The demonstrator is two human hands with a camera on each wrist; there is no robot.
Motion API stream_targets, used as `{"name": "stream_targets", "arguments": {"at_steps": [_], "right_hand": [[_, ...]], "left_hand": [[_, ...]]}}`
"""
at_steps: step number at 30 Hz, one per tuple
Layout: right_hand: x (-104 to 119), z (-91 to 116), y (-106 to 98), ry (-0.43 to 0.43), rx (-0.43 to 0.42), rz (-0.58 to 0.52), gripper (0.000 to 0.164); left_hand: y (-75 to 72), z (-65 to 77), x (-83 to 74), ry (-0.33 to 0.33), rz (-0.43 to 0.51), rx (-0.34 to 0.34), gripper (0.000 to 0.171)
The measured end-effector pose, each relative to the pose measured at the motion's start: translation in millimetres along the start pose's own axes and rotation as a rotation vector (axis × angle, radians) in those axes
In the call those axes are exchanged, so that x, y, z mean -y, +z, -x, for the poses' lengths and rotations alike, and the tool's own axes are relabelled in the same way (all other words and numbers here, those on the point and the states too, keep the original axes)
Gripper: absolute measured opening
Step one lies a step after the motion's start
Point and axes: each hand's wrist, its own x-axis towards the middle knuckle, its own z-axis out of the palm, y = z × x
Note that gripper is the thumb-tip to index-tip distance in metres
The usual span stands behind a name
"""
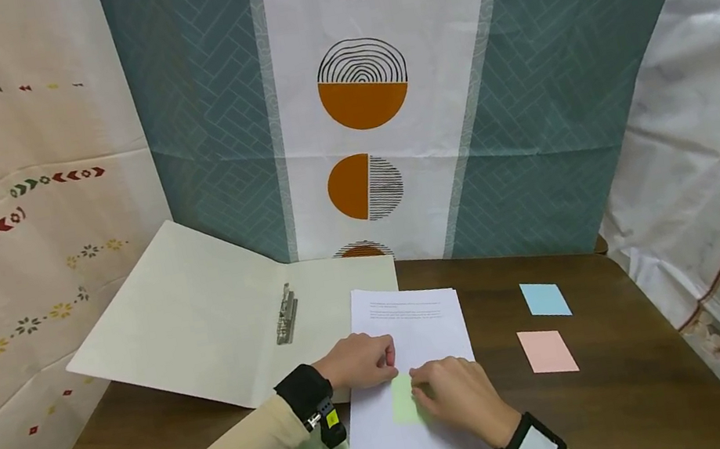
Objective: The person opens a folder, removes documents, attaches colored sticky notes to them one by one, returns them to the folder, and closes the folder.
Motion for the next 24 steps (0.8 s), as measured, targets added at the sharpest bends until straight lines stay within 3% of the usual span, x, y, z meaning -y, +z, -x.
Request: {"name": "stream_targets", "arguments": {"at_steps": [8, 11, 14, 21, 24], "right_hand": [[-19, 9, -5, 0.136, -0.011, -0.013, 0.012], [-22, 8, -8, 0.149, -0.002, 0.005, 0.013], [-20, 4, -13, 0.117, 0.039, 0.015, 0.014], [0, -3, -21, -0.065, 0.183, -0.079, 0.014], [3, -3, -24, -0.083, 0.232, -0.106, 0.016]], "left_hand": [[-1.2, -1.2, -0.9, -0.015, 0.005, 0.02, 0.017], [-2.6, -1.1, -1.2, -0.02, 0.004, 0.026, 0.017], [-3.3, -1.5, -0.3, -0.021, 0.008, 0.03, 0.017], [1.3, -2.9, 3.6, -0.003, -0.004, 0.016, 0.018], [0.6, -2.5, 2.5, -0.002, -0.012, 0.012, 0.018]]}}
